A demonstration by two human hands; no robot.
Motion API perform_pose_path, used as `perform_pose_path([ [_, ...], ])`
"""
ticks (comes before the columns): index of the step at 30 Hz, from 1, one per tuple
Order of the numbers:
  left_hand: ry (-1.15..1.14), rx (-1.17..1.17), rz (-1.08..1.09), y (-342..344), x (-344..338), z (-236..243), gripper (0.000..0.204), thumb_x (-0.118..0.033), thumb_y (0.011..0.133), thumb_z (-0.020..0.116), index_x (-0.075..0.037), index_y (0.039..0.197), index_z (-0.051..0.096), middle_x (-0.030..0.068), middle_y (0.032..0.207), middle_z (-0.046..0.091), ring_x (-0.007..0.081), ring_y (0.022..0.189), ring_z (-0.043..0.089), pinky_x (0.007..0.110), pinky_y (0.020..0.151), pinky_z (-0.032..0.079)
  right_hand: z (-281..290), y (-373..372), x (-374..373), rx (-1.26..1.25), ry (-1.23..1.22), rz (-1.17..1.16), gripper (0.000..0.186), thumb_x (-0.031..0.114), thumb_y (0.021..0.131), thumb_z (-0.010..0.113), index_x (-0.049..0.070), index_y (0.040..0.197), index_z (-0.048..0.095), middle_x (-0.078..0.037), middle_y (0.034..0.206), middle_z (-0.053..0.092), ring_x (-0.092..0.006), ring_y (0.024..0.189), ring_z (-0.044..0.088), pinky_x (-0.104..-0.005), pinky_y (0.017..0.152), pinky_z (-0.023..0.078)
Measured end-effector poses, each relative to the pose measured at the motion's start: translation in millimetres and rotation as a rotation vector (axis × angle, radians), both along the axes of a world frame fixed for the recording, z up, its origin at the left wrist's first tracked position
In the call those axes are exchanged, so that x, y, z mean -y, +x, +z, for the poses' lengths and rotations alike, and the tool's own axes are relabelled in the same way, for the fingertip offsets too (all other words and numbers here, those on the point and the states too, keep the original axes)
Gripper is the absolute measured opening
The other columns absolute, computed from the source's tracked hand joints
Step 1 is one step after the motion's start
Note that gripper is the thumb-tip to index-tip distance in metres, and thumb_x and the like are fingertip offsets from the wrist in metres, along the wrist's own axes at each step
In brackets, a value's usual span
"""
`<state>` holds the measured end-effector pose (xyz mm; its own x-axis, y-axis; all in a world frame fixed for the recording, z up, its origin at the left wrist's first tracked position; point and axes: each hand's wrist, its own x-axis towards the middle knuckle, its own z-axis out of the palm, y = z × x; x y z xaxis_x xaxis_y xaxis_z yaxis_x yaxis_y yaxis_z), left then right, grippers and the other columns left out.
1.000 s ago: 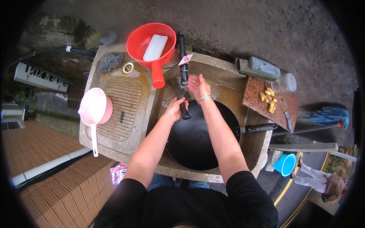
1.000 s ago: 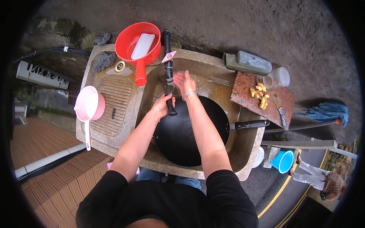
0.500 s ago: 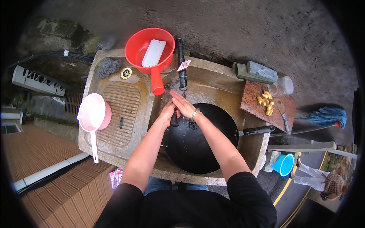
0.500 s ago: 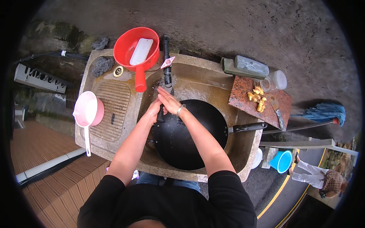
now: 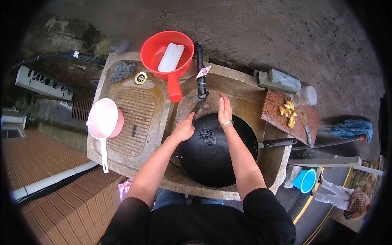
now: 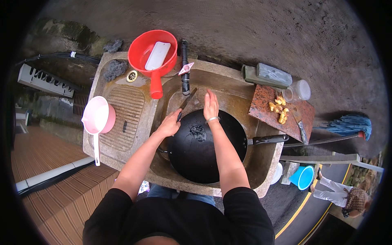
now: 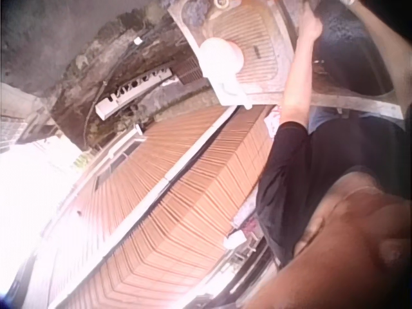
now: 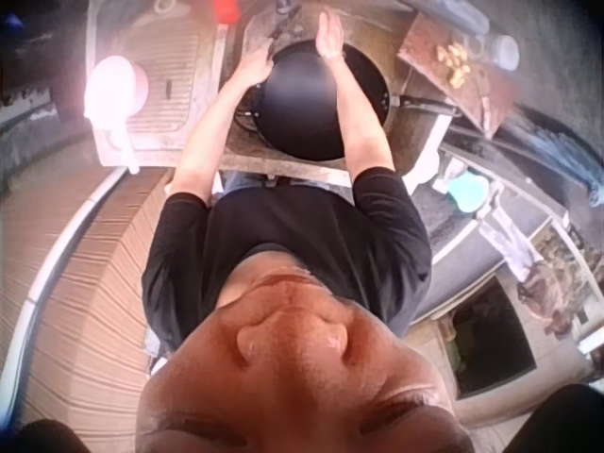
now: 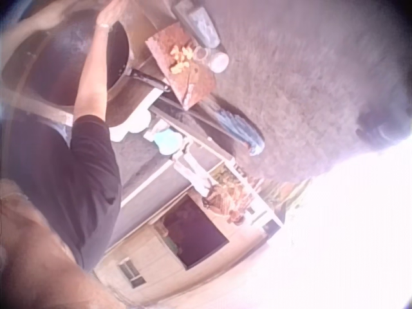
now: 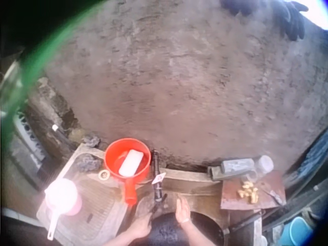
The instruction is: The person washes a large black wok in an outdoor sink using a knife and a steel wool pad. They scrub the interior and exterior surfaces under running water, rinse the wok, and place it back in the sink.
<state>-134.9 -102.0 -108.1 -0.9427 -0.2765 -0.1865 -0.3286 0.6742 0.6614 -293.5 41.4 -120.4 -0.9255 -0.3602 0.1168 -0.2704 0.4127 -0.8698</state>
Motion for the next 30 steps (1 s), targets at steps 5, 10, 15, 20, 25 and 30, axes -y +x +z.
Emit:
perform_pose_path([
  [5,-0.035,0.163,0.028,-22.2,-14.8,43.2,0.063,0.01,0.069,0.057,0.002,0.127,0.032,0.0278,0.119,0.051,0.0426,0.108,0.054,0.046,0.089,0.047,17.6,22.7,4.7,-0.151,0.07,0.243,0.047,-0.012,0.068,0.041,0.007,0.105,0.063,-0.015,0.115,0.062,-0.0334,0.112,0.056,-0.0387,0.097,0.043],
  [10,-0.027,0.033,0.114,-19.6,-17.7,15.1,0.054,0.008,0.072,0.054,-0.001,0.12,0.031,0.0311,0.106,0.056,0.0462,0.1,0.056,0.049,0.086,0.045,12.6,40.6,9.6,-0.376,0.14,0.52,0.041,-0.006,0.069,0.051,0.002,0.109,0.06,-0.015,0.117,0.06,-0.0324,0.115,0.053,-0.0388,0.098,0.044],
  [15,0.031,0.159,0.151,-17.0,-46.8,-1.6,0.056,0.008,0.067,0.063,0.0,0.114,0.033,0.0281,0.112,0.053,0.0432,0.106,0.054,0.045,0.089,0.047,-8.0,38.4,-0.4,-0.158,0.282,0.146,0.024,0.002,0.075,0.05,0.003,0.094,0.065,-0.017,0.096,0.062,-0.0364,0.096,0.056,-0.0427,0.086,0.046],
  [20,0.128,0.216,0.282,-29.9,-90.3,-11.9,0.056,0.004,0.069,0.064,0.001,0.114,0.032,0.0289,0.113,0.046,0.0442,0.11,0.048,0.048,0.091,0.044,-10.0,41.5,3.1,-0.091,0.236,0.16,0.019,0.004,0.077,0.052,0.003,0.091,0.065,-0.017,0.096,0.063,-0.0361,0.094,0.058,-0.0425,0.084,0.047],
  [25,0.118,-0.075,-0.184,-27.0,-104.7,-52.5,0.06,-0.021,0.08,0.063,0.003,0.129,0.038,0.0302,0.128,0.045,0.0425,0.121,0.043,0.046,0.098,0.039,-9.3,23.2,51.7,0.607,-0.291,0.051,0.014,0.009,0.088,0.051,-0.001,0.092,0.061,-0.012,0.088,0.064,-0.0243,0.077,0.065,-0.0353,0.07,0.054],
  [30,0.137,0.308,-0.057,-44.1,-55.2,0.7,0.035,-0.015,0.08,0.058,0.0,0.112,0.055,0.0247,0.111,0.06,0.0405,0.101,0.059,0.047,0.085,0.049,-34.5,-17.1,81.5,1.338,-1.048,-0.058,0.023,0.011,0.095,0.034,-0.005,0.103,0.049,-0.019,0.095,0.059,-0.0316,0.089,0.062,-0.0457,0.08,0.055],
])
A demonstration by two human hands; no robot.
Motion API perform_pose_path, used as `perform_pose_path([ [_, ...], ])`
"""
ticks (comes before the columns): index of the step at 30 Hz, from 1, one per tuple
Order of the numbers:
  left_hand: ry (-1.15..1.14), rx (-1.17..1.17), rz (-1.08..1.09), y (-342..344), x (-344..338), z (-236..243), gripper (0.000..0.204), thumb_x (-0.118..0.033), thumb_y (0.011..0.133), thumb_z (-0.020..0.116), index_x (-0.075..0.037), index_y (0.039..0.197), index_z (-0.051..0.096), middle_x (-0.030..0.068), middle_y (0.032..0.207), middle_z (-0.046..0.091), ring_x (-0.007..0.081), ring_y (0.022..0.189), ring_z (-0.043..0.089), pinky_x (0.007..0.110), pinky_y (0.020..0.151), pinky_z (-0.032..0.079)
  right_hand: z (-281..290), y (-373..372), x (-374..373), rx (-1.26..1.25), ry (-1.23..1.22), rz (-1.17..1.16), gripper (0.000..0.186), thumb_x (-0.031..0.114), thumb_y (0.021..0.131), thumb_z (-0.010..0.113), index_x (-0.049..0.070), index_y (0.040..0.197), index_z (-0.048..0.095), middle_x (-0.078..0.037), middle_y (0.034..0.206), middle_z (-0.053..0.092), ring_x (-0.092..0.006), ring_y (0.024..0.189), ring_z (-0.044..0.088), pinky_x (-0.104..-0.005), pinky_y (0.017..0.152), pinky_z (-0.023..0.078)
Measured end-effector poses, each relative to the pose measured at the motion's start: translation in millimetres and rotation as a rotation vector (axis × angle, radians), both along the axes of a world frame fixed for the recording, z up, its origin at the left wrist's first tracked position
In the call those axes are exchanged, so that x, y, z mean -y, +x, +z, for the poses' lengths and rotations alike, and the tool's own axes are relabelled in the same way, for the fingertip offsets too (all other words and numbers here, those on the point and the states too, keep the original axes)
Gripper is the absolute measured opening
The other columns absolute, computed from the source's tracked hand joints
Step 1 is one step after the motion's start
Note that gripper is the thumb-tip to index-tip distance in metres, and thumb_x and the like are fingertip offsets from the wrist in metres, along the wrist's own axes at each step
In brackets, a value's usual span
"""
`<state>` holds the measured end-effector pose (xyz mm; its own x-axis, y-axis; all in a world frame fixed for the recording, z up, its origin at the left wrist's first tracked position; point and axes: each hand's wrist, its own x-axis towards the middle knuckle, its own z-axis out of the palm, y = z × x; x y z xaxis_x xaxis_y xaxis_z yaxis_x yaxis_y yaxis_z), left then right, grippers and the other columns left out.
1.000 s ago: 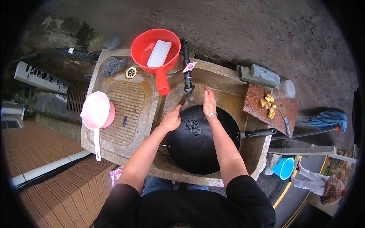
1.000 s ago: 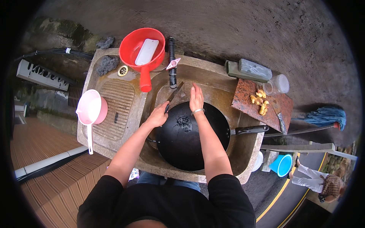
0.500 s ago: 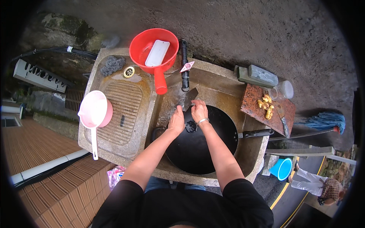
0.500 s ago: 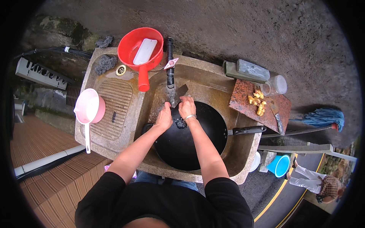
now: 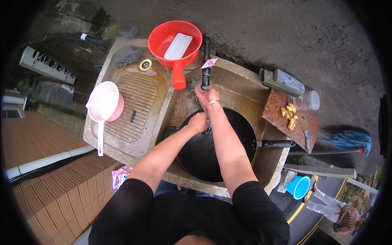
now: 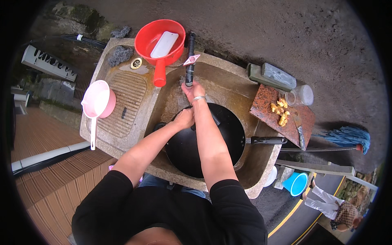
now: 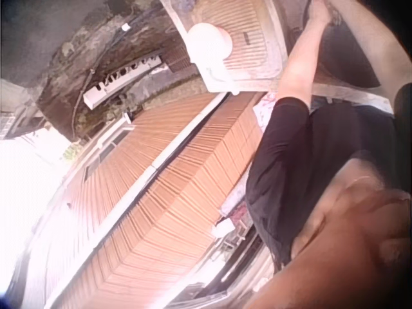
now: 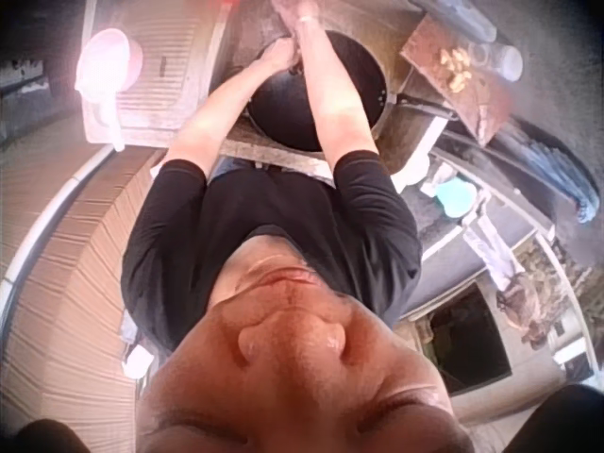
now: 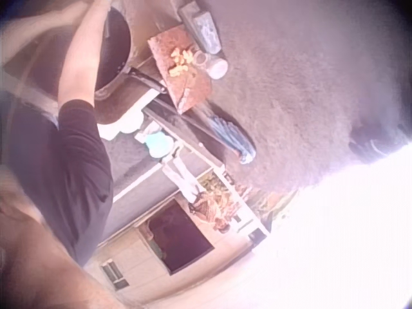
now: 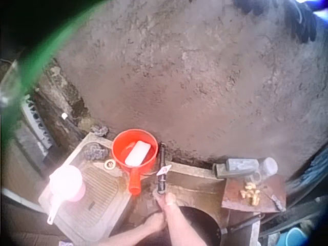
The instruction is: The person washes a large black wok in an outdoor sink using a knife and a steel wool pad. They scrub the interior and exterior surfaces under running water, rinse the wok, and place it back in the sink.
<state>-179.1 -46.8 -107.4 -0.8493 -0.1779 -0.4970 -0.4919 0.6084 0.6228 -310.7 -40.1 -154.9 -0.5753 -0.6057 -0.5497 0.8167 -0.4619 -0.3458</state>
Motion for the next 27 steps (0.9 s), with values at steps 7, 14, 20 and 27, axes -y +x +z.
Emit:
perform_pose_path([
  [7,-0.686,-0.146,-0.627,31.8,56.9,-84.9,0.023,-0.019,0.088,0.049,-0.012,0.098,0.069,0.0044,0.101,0.067,0.0231,0.101,0.06,0.04,0.083,0.045,67.0,73.1,-16.6,-0.084,-0.167,0.471,0.02,0.013,0.094,0.049,-0.005,0.092,0.058,-0.019,0.094,0.065,-0.0283,0.093,0.065,-0.0353,0.083,0.054],
  [14,-1.1,-0.175,-1.414,22.2,28.6,-27.7,0.022,-0.023,0.087,0.052,-0.016,0.095,0.071,0.0012,0.098,0.067,0.022,0.101,0.058,0.044,0.084,0.043,193.9,150.2,-21.3,-1.426,-0.017,1.147,0.042,0.037,0.098,0.036,0.008,0.103,0.066,-0.009,0.104,0.066,-0.0229,0.112,0.056,-0.0456,0.11,0.024],
  [20,-0.963,-0.234,-1.519,21.8,11.2,-46.3,0.025,-0.023,0.087,0.051,-0.012,0.094,0.072,0.0049,0.1,0.067,0.0262,0.097,0.059,0.048,0.085,0.043,273.6,187.3,-21.2,-1.42,-0.493,1.014,0.039,0.027,0.093,0.039,-0.004,0.1,0.061,-0.02,0.103,0.064,-0.0374,0.102,0.058,-0.0401,0.093,0.043],
  [27,-0.919,-0.336,-1.505,34.6,-5.5,-48.1,0.025,-0.023,0.086,0.051,-0.009,0.093,0.07,0.0054,0.101,0.066,0.0234,0.096,0.06,0.043,0.081,0.046,276.0,187.1,-21.2,-1.314,-0.713,0.955,0.03,0.017,0.089,0.055,-0.003,0.111,0.061,-0.018,0.11,0.064,-0.0333,0.106,0.06,-0.0385,0.093,0.046],
])
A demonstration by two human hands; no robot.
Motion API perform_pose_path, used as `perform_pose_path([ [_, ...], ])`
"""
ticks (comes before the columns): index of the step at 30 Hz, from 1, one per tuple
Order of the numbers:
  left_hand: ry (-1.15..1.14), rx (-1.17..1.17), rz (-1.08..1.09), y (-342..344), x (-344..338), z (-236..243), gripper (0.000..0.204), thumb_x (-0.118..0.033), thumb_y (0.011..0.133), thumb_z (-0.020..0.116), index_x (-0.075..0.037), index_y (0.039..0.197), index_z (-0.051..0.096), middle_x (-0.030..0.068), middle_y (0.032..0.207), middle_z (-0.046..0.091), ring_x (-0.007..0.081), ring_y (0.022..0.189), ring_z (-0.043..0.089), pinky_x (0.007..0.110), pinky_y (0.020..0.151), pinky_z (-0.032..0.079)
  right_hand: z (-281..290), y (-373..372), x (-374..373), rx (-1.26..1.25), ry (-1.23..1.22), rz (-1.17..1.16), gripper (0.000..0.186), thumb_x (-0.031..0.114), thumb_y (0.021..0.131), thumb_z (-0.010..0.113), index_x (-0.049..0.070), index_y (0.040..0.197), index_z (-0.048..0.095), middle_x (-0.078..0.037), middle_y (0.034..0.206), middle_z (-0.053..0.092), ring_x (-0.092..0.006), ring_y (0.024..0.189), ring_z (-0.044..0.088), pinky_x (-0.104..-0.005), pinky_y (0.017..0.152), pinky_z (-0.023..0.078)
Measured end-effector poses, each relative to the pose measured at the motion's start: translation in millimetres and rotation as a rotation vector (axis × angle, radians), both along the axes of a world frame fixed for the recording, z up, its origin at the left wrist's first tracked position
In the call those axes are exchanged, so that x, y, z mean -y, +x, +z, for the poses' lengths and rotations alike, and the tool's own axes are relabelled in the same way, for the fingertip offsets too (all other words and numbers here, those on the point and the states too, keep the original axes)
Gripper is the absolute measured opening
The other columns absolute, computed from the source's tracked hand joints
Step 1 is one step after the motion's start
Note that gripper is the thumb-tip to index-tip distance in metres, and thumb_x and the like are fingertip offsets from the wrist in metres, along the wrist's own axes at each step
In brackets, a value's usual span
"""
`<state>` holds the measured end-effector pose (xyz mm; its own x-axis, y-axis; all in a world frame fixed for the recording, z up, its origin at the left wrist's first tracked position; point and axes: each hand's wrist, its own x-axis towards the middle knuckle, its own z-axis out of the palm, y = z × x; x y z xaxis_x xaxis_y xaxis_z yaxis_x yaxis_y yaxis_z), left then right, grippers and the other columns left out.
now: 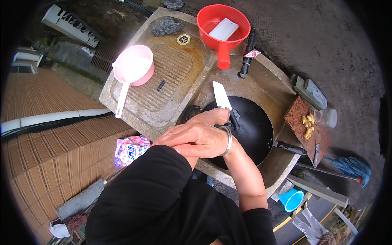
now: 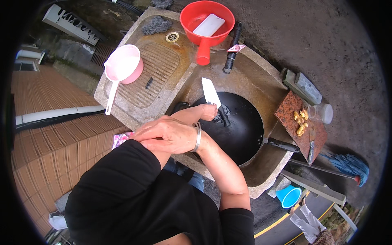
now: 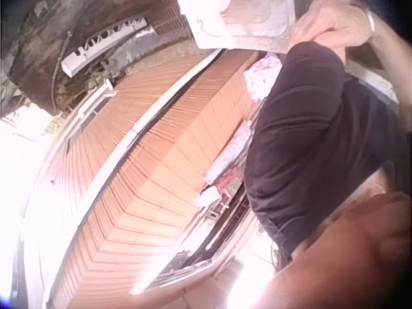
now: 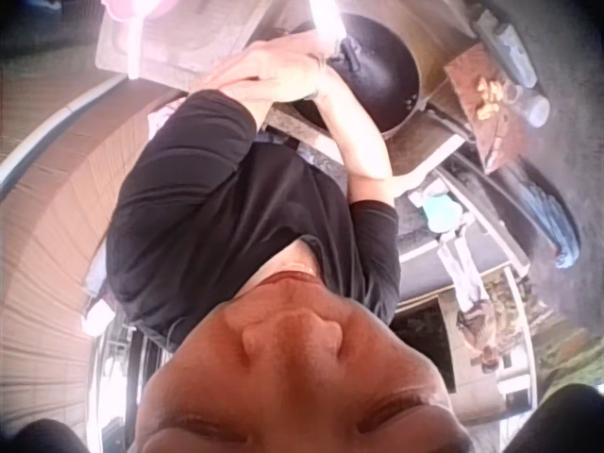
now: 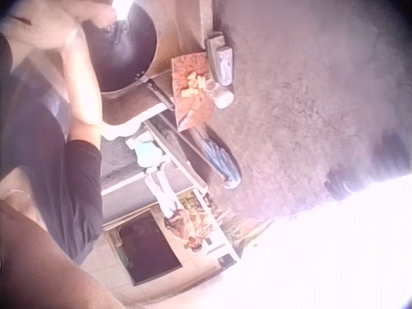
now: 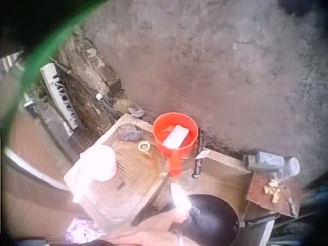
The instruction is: The person washes a large black wok in an outdoor sink using a knife and a steel wool pad. They scrub the interior and exterior surfaces under running water, rinse the wok, and place it back in the sink.
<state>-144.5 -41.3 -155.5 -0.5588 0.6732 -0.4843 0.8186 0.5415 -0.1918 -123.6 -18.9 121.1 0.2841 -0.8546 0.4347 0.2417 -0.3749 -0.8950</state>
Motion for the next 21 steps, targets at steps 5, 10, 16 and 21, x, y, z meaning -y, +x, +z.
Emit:
perform_pose_path([
  [5,0.102,-0.05,-0.125,17.7,9.4,10.4,0.023,-0.022,0.085,0.052,-0.009,0.09,0.07,0.0039,0.098,0.066,0.0215,0.092,0.061,0.038,0.075,0.045,0.3,-5.6,-56.6,-0.097,0.092,-0.209,0.024,0.007,0.087,0.058,-0.003,0.108,0.064,-0.016,0.111,0.065,-0.0319,0.109,0.059,-0.0394,0.093,0.046],
  [10,0.131,-0.097,-0.133,23.5,14.3,17.2,0.021,-0.02,0.083,0.051,-0.01,0.079,0.069,0.003,0.086,0.065,0.0208,0.085,0.059,0.036,0.071,0.043,13.4,12.8,-17.7,-0.063,0.135,-0.146,0.017,0.014,0.091,0.055,0.0,0.095,0.064,-0.012,0.1,0.067,-0.0243,0.093,0.064,-0.0336,0.084,0.048],
  [16,0.181,-0.014,-0.099,31.2,-2.7,8.6,0.021,-0.02,0.084,0.049,-0.012,0.084,0.069,0.0027,0.088,0.067,0.0209,0.087,0.06,0.036,0.073,0.043,-1.1,66.2,45.6,-0.089,0.032,0.142,0.024,0.023,0.09,0.055,0.0,0.083,0.06,-0.008,0.076,0.063,-0.0158,0.074,0.057,-0.0313,0.068,0.044],
  [21,0.083,-0.016,-0.1,30.8,-11.7,1.0,0.028,-0.029,0.086,0.044,-0.011,0.086,0.065,0.0076,0.092,0.065,0.0212,0.091,0.058,0.041,0.077,0.041,-16.2,80.1,43.1,-0.109,0.142,0.073,0.016,0.015,0.086,0.059,0.001,0.078,0.062,0.001,0.07,0.059,-0.0074,0.067,0.053,-0.0265,0.06,0.042],
])
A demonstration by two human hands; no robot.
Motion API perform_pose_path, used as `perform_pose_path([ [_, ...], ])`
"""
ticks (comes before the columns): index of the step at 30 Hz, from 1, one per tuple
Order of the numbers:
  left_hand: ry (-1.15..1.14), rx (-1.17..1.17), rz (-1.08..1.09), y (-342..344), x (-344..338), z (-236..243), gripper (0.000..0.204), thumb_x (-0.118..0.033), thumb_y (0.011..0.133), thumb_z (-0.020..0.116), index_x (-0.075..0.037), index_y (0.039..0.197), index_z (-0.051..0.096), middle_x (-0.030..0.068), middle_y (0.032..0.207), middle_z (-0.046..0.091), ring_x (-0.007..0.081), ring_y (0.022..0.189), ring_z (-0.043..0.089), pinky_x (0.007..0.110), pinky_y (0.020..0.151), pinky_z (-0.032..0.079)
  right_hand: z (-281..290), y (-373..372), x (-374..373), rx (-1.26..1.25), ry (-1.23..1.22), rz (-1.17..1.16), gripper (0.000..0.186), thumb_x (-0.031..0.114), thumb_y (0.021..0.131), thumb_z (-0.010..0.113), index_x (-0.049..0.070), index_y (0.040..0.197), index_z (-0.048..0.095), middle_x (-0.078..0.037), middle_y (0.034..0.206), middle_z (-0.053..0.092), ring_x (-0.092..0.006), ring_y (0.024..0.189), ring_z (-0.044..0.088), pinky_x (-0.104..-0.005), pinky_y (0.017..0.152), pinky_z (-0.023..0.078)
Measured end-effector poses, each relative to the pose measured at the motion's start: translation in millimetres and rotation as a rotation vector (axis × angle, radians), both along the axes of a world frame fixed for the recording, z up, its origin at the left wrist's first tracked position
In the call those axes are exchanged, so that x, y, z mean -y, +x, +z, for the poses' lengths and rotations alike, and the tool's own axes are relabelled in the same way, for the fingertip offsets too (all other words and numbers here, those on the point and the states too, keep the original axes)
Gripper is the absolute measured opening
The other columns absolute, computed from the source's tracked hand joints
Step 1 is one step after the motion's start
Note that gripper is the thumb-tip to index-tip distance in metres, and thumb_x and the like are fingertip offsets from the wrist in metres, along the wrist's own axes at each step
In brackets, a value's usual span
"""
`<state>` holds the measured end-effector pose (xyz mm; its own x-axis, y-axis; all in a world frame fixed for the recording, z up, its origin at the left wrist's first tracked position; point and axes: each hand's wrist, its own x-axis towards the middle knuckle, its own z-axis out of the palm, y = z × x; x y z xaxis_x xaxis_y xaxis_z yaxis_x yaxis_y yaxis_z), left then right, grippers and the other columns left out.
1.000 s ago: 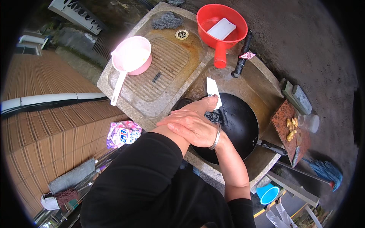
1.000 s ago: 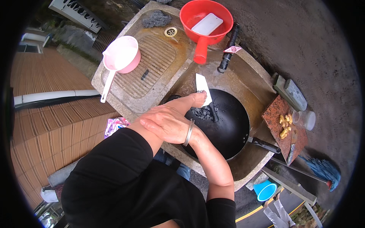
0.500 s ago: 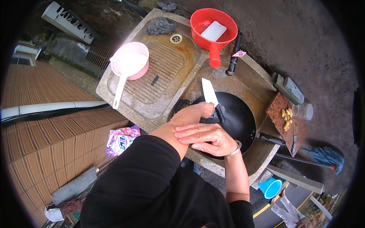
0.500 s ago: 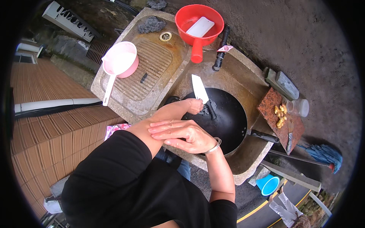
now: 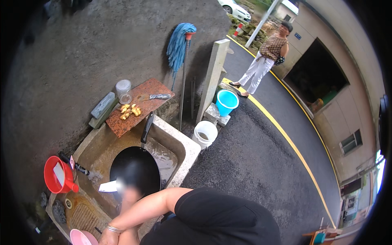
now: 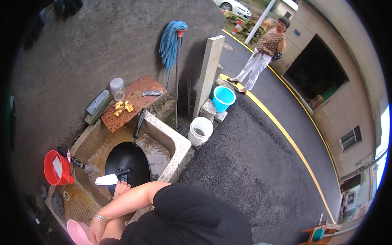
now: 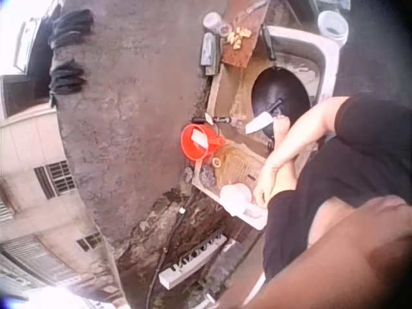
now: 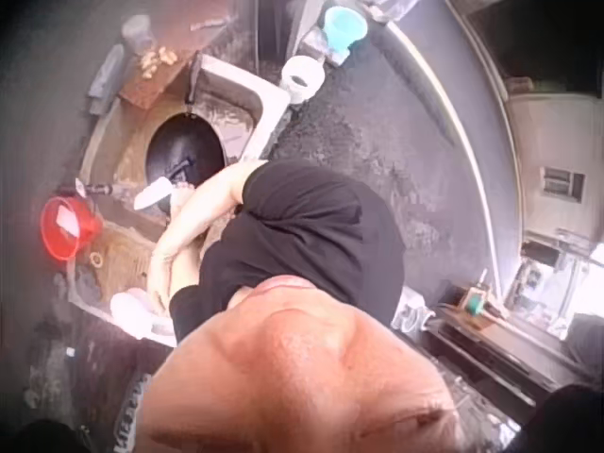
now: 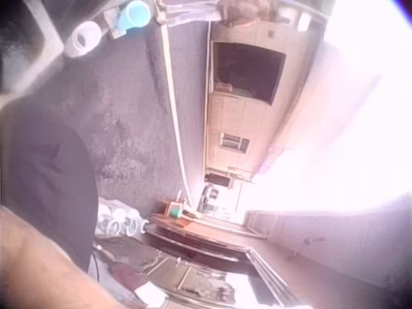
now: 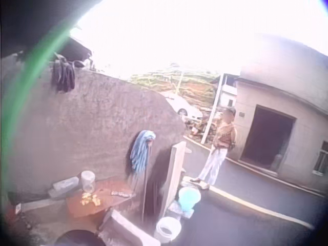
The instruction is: The person washes a large black wok in an outdoor sink using a knife and a steel wool pad. They scrub the interior and exterior surfaces under running water, rinse the wok, and place it back in the sink.
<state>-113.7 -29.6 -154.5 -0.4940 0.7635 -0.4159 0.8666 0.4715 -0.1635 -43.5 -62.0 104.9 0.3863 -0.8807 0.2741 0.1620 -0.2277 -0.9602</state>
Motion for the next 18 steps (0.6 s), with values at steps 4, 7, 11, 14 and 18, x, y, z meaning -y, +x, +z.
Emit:
perform_pose_path([
  [4,-0.01,0.006,-0.126,7.9,-28.7,23.4,0.028,-0.025,0.092,0.042,-0.01,0.096,0.065,0.0061,0.099,0.064,0.0212,0.092,0.058,0.04,0.077,0.043,7.3,-2.7,-20.8,-0.091,0.034,-0.153,0.017,0.015,0.087,0.059,0.001,0.079,0.062,0.001,0.07,0.059,-0.0076,0.067,0.053,-0.0266,0.06,0.043],
  [7,-0.075,-0.019,-0.19,22.7,-42.2,54.7,0.024,-0.025,0.086,0.046,-0.012,0.092,0.066,0.0045,0.097,0.065,0.0181,0.093,0.058,0.037,0.076,0.042,14.1,1.7,-31.5,-0.124,0.045,-0.227,0.017,0.015,0.087,0.059,0.001,0.079,0.062,0.0,0.07,0.059,-0.0076,0.067,0.053,-0.0266,0.06,0.043],
  [11,0.027,-0.048,-0.209,28.3,-53.3,63.0,0.022,-0.026,0.083,0.048,-0.012,0.089,0.064,0.0041,0.094,0.064,0.0182,0.094,0.057,0.039,0.078,0.042,20.4,9.0,-30.4,-0.169,0.053,-0.262,0.018,0.016,0.087,0.058,0.001,0.079,0.062,0.0,0.07,0.059,-0.0078,0.067,0.053,-0.0267,0.061,0.043],
  [14,0.028,-0.036,-0.217,29.4,-55.0,60.5,0.022,-0.025,0.083,0.048,-0.013,0.09,0.064,0.0033,0.093,0.064,0.0183,0.093,0.057,0.039,0.078,0.042,26.7,15.9,-24.9,-0.192,0.048,-0.26,0.018,0.016,0.087,0.058,0.0,0.079,0.062,0.0,0.071,0.059,-0.0078,0.067,0.053,-0.0267,0.061,0.043],
  [18,-0.031,-0.002,-0.181,39.0,-49.6,61.3,0.02,-0.025,0.083,0.048,-0.014,0.085,0.065,0.002,0.09,0.063,0.0189,0.092,0.056,0.039,0.077,0.042,29.2,21.8,-26.8,-0.212,0.057,-0.281,0.018,0.016,0.088,0.058,0.0,0.08,0.062,0.0,0.071,0.059,-0.008,0.068,0.053,-0.0268,0.061,0.043],
])
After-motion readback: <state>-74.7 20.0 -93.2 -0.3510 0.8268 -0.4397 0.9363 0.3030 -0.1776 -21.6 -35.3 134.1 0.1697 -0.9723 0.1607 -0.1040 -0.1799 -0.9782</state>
